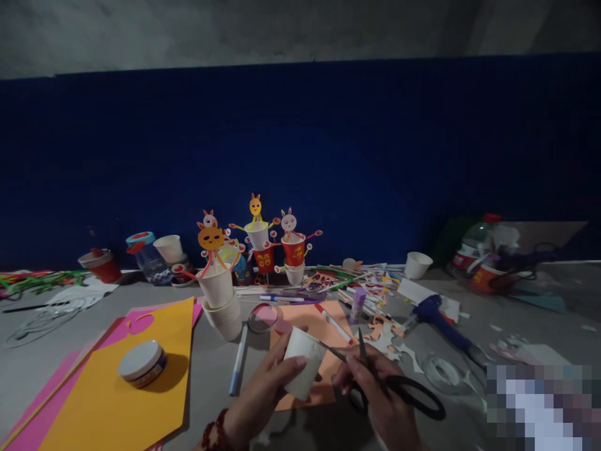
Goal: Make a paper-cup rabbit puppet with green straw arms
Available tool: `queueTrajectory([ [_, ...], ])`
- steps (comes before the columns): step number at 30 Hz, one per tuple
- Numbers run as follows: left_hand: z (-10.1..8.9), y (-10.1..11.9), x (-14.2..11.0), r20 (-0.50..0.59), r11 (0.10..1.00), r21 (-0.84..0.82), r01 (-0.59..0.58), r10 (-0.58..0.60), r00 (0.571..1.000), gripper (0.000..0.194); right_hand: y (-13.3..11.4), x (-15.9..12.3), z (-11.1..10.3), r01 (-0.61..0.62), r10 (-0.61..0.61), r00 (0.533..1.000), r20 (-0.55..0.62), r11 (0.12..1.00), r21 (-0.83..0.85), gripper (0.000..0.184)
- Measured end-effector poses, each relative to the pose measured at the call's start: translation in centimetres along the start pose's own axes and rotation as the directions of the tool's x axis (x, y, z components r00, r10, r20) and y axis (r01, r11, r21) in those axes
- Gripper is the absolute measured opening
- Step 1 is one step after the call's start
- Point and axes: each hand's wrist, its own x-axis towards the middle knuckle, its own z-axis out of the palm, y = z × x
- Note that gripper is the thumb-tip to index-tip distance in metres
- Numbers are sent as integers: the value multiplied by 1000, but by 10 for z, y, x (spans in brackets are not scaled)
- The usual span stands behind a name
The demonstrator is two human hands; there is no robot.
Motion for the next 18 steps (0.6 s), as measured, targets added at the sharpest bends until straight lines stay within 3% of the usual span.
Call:
queueTrajectory([
  [4,2,2,1,-15,989,126,-73,76,997,79,-4,-1,1,-2,1,998,57,1000,5,24],
  [7,3,3,0,-59,918,371,-143,177,983,86,-6,-2,2,7,-9,999,34,998,56,25],
  [10,4,2,-3,-61,757,606,-243,349,935,70,-4,-3,2,-4,-2,997,83,998,66,25],
  [12,4,1,-6,-34,716,644,-269,378,925,57,-2,-4,2,-7,-3,992,125,997,78,24],
  [15,2,-1,-6,-42,768,587,-257,346,937,55,-2,-2,2,14,-22,995,94,997,82,24],
  [18,1,-2,-3,-106,911,368,-186,240,965,53,-3,0,0,12,-11,1000,-12,998,67,25],
])
